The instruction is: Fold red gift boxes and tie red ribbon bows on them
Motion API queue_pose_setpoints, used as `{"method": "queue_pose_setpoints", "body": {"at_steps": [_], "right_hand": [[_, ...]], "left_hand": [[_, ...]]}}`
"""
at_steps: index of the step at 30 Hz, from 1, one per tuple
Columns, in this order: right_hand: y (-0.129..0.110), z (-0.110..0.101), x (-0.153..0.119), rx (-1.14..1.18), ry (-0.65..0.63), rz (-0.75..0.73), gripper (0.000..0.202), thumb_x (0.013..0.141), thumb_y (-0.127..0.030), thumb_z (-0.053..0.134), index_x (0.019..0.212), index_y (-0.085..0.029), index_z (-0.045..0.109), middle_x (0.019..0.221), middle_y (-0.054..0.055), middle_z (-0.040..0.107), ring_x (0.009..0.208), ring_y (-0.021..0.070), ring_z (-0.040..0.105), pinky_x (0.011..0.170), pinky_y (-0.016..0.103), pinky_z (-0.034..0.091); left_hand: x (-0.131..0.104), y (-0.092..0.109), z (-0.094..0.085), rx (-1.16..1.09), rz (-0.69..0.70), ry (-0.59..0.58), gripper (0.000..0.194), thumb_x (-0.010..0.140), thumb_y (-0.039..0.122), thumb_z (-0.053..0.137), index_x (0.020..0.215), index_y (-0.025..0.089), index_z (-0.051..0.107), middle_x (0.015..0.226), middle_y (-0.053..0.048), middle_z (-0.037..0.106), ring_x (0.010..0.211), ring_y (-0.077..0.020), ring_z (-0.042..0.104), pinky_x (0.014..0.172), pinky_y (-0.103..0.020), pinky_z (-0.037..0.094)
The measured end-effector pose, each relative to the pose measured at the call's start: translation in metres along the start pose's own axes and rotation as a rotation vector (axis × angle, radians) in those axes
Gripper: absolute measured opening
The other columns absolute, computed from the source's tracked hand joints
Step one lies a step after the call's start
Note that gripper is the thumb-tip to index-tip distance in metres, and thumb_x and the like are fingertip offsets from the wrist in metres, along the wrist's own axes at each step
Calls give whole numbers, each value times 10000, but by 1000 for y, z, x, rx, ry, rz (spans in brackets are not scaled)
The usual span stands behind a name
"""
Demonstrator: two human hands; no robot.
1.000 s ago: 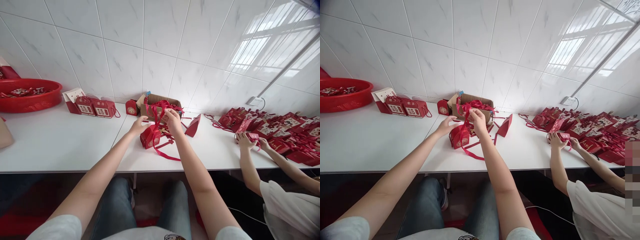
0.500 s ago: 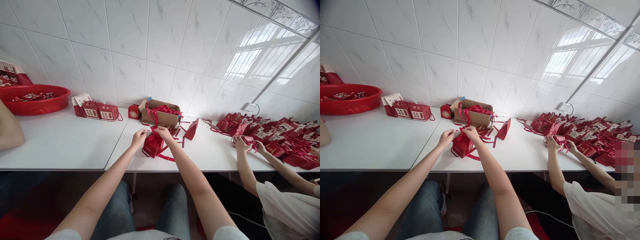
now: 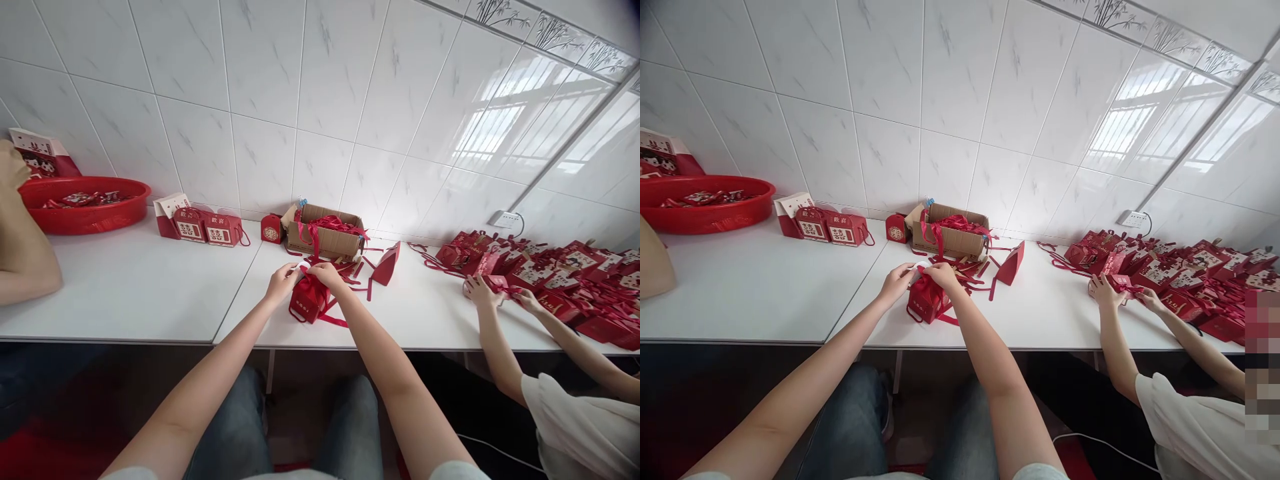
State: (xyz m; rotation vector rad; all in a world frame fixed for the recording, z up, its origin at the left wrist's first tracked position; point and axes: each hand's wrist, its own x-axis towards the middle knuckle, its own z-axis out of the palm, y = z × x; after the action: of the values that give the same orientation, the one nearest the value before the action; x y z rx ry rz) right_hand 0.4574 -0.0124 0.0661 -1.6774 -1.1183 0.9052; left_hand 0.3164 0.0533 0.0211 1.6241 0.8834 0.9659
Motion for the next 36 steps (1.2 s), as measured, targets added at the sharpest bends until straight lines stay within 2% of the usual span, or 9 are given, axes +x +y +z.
{"method": "queue_pose_setpoints", "body": {"at_steps": [5,10,16,23,28,32,36], "right_hand": [[1,4,8,-42,6,23,161,691,-257,604,573,-169,541,545,-12,529,514,101,434,515,246,340],[2,5,10,-60,-5,19,159,665,-281,620,577,-173,543,521,-34,485,517,91,410,511,235,323],[3,-1,9,-57,-13,12,166,678,-299,589,583,-174,535,514,-45,453,502,81,373,498,234,298],[0,-3,5,-45,-29,-2,153,694,-292,605,621,-161,575,570,-24,519,547,91,435,522,225,337],[-2,-4,1,-36,-35,-14,168,713,-302,629,641,-156,588,588,-21,539,569,91,462,548,218,358],[0,-8,0,-17,-29,-33,223,767,-354,599,669,-154,608,608,-13,560,592,99,480,564,221,379],[3,-8,-1,-5,-42,-48,147,744,-296,637,699,-155,637,669,4,615,644,117,537,600,226,412]], "left_hand": [[5,5,1,-67,-77,-22,546,819,572,407,1062,134,624,919,-120,672,684,-184,630,558,-297,515],[8,11,-1,-88,-93,-65,451,697,567,588,854,149,648,879,-93,665,703,-173,608,535,-253,490],[8,16,-2,-79,-108,-103,449,698,572,590,852,157,666,893,-84,668,725,-175,608,547,-248,482],[10,18,-1,-66,-129,-116,412,681,550,607,826,169,664,872,-65,676,723,-173,617,576,-264,495],[17,20,-2,-48,-137,-132,322,626,466,672,725,162,635,745,-35,659,661,-153,609,581,-257,487],[29,30,-6,-17,-167,-107,243,627,380,691,687,164,596,732,-27,662,615,-136,608,539,-235,448],[36,42,-9,-32,-233,-140,282,634,371,721,751,163,572,773,-43,684,578,-138,622,548,-255,476]]}}
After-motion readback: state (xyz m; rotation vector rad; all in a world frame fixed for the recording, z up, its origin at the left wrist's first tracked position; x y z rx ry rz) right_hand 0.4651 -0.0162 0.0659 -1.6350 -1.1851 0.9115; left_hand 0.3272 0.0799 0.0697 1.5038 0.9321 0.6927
